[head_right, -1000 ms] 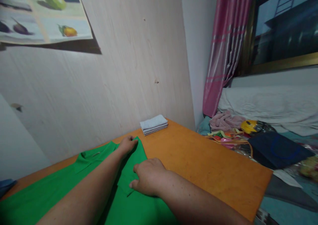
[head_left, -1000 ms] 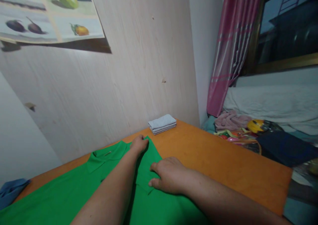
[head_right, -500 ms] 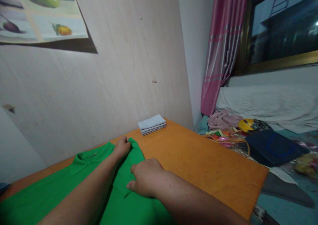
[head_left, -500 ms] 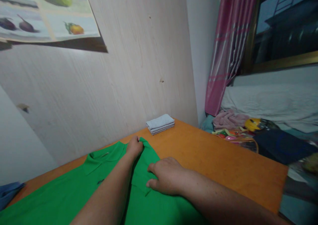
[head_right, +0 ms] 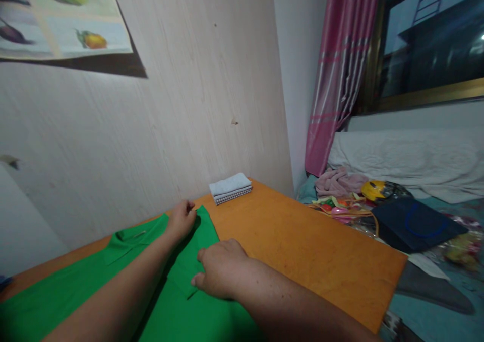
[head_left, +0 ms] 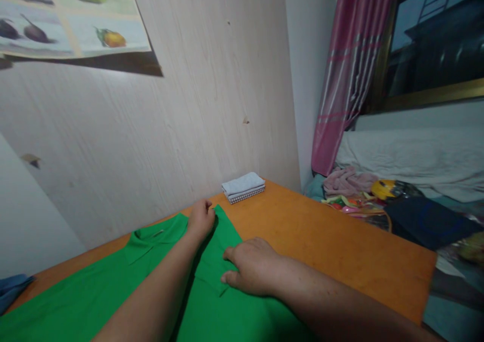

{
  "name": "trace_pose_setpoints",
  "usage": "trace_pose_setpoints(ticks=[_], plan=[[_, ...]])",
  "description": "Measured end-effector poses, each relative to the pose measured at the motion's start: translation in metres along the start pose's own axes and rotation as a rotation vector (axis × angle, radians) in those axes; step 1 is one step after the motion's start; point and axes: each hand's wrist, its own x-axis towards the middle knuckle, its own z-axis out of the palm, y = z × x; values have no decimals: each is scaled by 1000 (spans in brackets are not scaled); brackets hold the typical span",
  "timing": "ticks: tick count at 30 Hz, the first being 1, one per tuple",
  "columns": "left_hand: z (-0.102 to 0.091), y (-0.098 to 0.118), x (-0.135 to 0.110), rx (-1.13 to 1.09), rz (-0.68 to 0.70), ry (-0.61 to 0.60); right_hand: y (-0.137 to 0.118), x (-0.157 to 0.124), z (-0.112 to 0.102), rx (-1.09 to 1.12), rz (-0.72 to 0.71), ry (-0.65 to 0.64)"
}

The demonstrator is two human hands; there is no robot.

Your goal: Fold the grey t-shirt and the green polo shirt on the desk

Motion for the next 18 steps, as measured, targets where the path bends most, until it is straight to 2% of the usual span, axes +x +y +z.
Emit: trace_pose_setpoints(ticks=[3,6,12,18], plan=[[1,5,-10,82,149,-81,0,1,1,-12,-5,7],[10,6,-14,152,228,-198,1,1,3,-17,-4,6],[22,2,-10,272,197,-330,2,1,1,8,-2,-2],[18,4,-11,302,171,-369,3,-1,0,15,-10,-13]])
